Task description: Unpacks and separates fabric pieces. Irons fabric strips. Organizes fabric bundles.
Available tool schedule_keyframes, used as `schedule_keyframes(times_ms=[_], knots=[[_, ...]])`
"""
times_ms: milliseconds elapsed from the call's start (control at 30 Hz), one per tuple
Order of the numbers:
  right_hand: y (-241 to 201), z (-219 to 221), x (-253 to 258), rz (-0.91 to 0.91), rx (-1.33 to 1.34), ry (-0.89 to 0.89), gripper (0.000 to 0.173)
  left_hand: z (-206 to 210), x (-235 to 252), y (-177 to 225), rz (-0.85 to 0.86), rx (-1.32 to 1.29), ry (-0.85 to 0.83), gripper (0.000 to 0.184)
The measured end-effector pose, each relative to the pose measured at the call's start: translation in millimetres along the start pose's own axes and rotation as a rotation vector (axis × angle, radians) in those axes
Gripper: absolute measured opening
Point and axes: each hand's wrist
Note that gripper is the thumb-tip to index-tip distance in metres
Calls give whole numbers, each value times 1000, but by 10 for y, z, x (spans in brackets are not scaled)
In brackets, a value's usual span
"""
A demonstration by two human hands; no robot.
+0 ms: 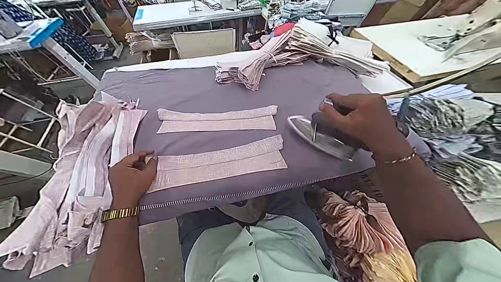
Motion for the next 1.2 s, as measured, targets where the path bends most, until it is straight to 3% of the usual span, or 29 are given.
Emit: schedule_keyframes(times_ms=[133,233,333,400,467,533,600,767,833,967,1100,1200], knots=[[323,255,94,217,-255,-2,52,-126,51,62,2,58,-159,38],[74,477,15,237,-254,60,47,-258,86,124,-53,-68,-325,31],[-411,908,-173,-58,111,20,39,-386,15,304,10,-347,-172,23],[-653,1184,-309,-131,364,-158,43,-457,5,444,119,-591,7,21],[-710,1306,-352,-71,501,-187,42,-458,107,598,153,-724,165,19],[-695,1246,-224,123,745,-137,30,-405,321,655,119,-640,231,21],[-661,1159,17,339,979,-76,32,-279,604,718,-18,-507,218,26],[-445,1355,365,456,819,63,45,376,1182,627,-183,-278,98,50],[-395,1380,359,444,579,-37,50,446,1162,595,-190,-171,24,60],[-473,1424,354,365,234,-264,44,406,1078,532,-189,89,-90,54],[-522,1461,625,419,283,-319,46,441,1113,535,-198,91,-121,46],[-400,1471,747,369,368,-118,23,516,1131,526,-234,-22,-77,49]])
Point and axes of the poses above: each hand's wrist, its own x-axis towards the middle knuckle, its own z-axis out of the palm, y = z × x, and after that the axes turned 8 degrees about x, right-handed
